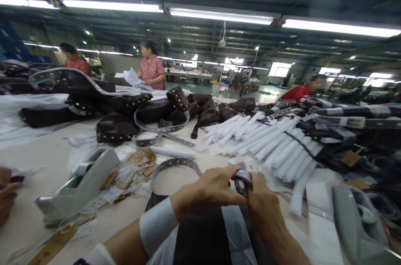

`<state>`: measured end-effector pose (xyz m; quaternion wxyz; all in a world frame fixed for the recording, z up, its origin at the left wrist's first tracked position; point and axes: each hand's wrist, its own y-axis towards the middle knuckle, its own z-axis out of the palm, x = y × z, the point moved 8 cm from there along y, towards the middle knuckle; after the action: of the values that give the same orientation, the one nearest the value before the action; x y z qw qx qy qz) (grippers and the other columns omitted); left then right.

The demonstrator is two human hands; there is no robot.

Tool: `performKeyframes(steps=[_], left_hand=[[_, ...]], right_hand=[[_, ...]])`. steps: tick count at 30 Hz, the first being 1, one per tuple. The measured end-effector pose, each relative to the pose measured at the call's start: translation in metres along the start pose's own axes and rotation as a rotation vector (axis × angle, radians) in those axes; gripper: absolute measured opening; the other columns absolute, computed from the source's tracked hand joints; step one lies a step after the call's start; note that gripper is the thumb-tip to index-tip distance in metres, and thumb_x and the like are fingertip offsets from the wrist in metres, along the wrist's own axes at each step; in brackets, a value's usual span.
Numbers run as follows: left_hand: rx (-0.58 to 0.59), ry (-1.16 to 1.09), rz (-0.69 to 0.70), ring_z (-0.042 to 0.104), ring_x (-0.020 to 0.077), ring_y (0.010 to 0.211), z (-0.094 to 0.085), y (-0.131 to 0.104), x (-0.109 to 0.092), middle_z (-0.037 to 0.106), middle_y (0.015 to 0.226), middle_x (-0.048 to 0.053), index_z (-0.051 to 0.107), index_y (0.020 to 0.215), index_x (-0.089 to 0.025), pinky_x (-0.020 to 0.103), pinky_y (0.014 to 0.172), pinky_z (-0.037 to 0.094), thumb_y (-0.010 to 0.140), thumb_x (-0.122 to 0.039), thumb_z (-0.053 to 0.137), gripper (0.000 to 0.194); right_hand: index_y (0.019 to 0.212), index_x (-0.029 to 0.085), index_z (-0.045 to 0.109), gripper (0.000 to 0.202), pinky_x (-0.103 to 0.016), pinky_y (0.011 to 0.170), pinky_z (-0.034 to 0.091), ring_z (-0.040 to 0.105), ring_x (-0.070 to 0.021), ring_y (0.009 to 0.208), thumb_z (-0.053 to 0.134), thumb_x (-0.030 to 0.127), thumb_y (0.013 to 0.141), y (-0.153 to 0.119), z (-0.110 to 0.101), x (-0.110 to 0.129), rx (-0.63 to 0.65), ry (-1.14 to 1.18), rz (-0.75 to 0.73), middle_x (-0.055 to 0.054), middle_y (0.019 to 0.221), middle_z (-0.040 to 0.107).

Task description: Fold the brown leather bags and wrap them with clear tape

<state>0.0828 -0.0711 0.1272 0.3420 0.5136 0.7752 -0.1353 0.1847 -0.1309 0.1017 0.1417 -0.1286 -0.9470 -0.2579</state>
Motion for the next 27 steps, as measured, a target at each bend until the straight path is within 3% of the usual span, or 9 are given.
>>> performKeyframes(steps=[5,10,12,15,17,19,23,25,27], left_hand=[[-0.182,-0.215,-0.097,0.053,0.0218,0.110,0.001,0.014,-0.008,0.054,0.123,0.012,0.038,0.128,-0.015,0.036,0.097,0.040,0.084,-0.020,0.042,0.045],[-0.429,-0.098,-0.274,0.057,0.0197,0.097,0.006,0.018,0.002,0.059,0.110,0.010,0.044,0.112,-0.016,0.034,0.087,0.047,0.085,-0.013,0.036,0.028],[-0.409,0.148,-0.202,0.058,0.0218,0.093,0.007,0.021,-0.001,0.060,0.104,0.012,0.046,0.107,-0.014,0.037,0.083,0.048,0.087,-0.012,0.032,0.025],[-0.313,0.591,0.073,0.058,0.0260,0.089,0.019,0.025,-0.017,0.060,0.101,0.016,0.046,0.111,-0.009,0.043,0.078,0.050,0.081,-0.003,0.033,0.033],[-0.312,0.686,0.163,0.058,0.0260,0.085,0.023,0.026,-0.020,0.060,0.098,0.016,0.046,0.111,-0.009,0.042,0.075,0.051,0.080,-0.001,0.032,0.035],[-0.372,0.578,0.108,0.058,0.0244,0.088,0.019,0.027,-0.015,0.060,0.100,0.015,0.045,0.110,-0.011,0.039,0.079,0.050,0.080,-0.002,0.034,0.033],[-0.431,0.295,-0.143,0.060,0.0217,0.090,0.013,0.028,0.009,0.060,0.102,0.012,0.045,0.102,-0.015,0.033,0.078,0.050,0.080,-0.007,0.038,0.025],[-0.402,0.372,-0.165,0.060,0.0227,0.085,0.012,0.029,0.012,0.060,0.097,0.012,0.046,0.098,-0.015,0.035,0.073,0.051,0.081,-0.005,0.034,0.023],[-0.385,0.549,-0.064,0.060,0.0249,0.083,0.011,0.030,0.004,0.060,0.093,0.014,0.046,0.100,-0.012,0.038,0.072,0.050,0.080,-0.002,0.031,0.027]], right_hand=[[0.102,0.015,0.054,0.041,-0.033,0.061,0.044,0.062,-0.0253,0.074,0.030,0.040,0.081,0.014,-0.021,-0.004,-0.191,0.267,0.263,-0.013,0.086,0.066],[0.097,0.018,0.055,0.040,-0.032,0.054,0.042,0.059,-0.0245,0.065,0.033,0.045,0.077,0.015,-0.017,0.002,-0.205,0.359,0.378,-0.010,0.076,0.066],[0.096,0.019,0.055,0.036,-0.031,0.054,0.040,0.059,-0.0234,0.062,0.033,0.041,0.078,0.016,-0.014,0.003,-0.201,0.278,0.326,-0.009,0.072,0.066],[0.093,0.020,0.055,0.028,-0.030,0.056,0.041,0.060,-0.0215,0.063,0.035,0.030,0.077,0.022,-0.012,0.010,-0.232,0.221,0.114,-0.009,0.076,0.067],[0.083,0.022,0.055,0.020,-0.029,0.057,0.042,0.061,-0.0206,0.063,0.037,0.028,0.076,0.026,-0.010,0.012,-0.252,0.266,-0.001,-0.007,0.073,0.066],[0.078,0.023,0.052,0.016,-0.029,0.054,0.042,0.059,-0.0200,0.058,0.038,0.029,0.075,0.027,-0.008,0.005,-0.276,0.332,0.039,-0.004,0.065,0.063],[0.092,0.020,0.052,0.026,-0.028,0.057,0.044,0.059,-0.0193,0.062,0.036,0.022,0.071,0.023,0.002,-0.012,-0.311,0.498,0.265,-0.003,0.069,0.064],[0.093,0.020,0.053,0.028,-0.028,0.058,0.045,0.059,-0.0197,0.063,0.037,0.020,0.070,0.022,0.005,-0.010,-0.308,0.497,0.275,-0.003,0.071,0.065],[0.095,0.020,0.055,0.028,-0.030,0.058,0.044,0.060,-0.0208,0.067,0.039,0.023,0.072,0.024,0.003,-0.004,-0.335,0.426,0.208,-0.005,0.078,0.065]])
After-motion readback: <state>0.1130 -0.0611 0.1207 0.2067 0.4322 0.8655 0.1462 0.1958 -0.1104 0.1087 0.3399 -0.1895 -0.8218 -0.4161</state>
